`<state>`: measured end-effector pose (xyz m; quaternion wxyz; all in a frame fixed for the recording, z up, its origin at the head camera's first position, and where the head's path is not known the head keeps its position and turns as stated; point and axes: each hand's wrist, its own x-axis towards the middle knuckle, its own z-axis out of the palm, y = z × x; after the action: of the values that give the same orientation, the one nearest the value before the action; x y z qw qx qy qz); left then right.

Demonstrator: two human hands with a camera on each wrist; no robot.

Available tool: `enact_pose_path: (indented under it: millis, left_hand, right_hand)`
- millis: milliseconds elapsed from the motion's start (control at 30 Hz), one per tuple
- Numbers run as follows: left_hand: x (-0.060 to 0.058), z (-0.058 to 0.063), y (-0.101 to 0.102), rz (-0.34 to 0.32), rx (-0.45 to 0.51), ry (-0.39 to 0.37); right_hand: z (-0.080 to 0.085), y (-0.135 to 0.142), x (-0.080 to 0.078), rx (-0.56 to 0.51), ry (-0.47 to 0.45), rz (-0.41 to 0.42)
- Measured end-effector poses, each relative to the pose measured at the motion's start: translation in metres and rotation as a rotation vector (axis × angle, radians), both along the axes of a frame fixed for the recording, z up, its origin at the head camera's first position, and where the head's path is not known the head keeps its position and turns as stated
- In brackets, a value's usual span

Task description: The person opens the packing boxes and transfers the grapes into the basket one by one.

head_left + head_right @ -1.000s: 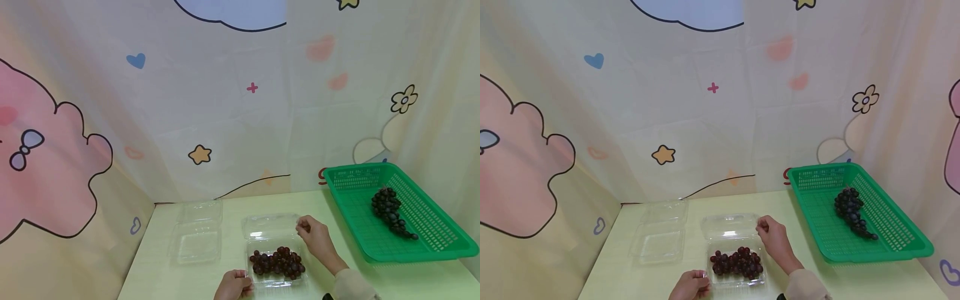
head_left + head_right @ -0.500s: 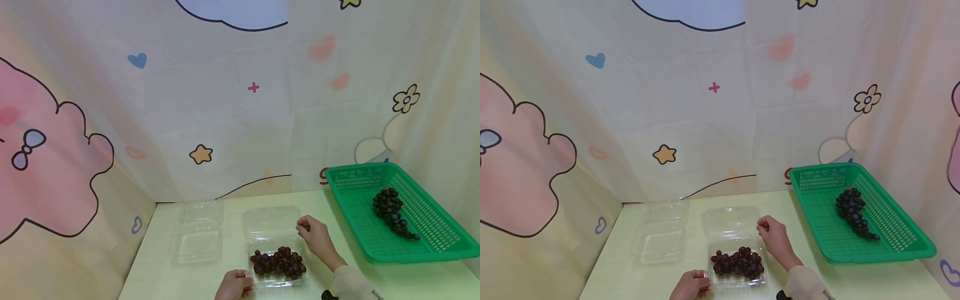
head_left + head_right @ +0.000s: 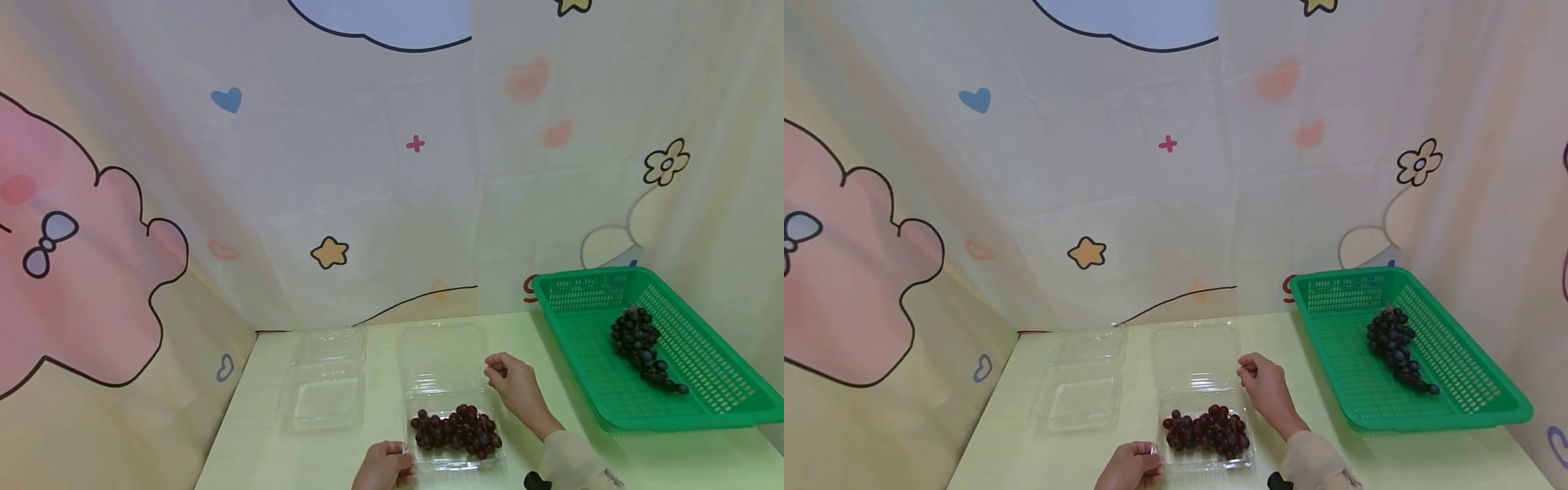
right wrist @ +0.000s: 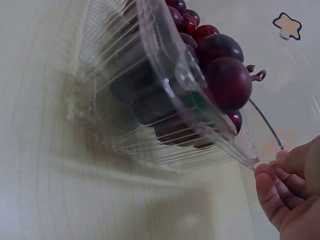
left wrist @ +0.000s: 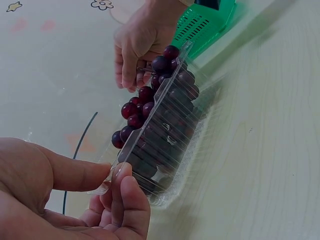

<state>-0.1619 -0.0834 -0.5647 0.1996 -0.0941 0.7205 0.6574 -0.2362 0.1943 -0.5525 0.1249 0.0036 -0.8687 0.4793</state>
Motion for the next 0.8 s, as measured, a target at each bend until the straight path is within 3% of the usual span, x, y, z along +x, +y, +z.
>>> enact_pose_path:
  millis: [800]
  left_hand:
    - [0.0005,0.0027,0.0010,0.014,-0.017,-0.020]
  right_hand:
    - [-0.0058,0.0014,-0.0064,0.011,-0.079,0.022]
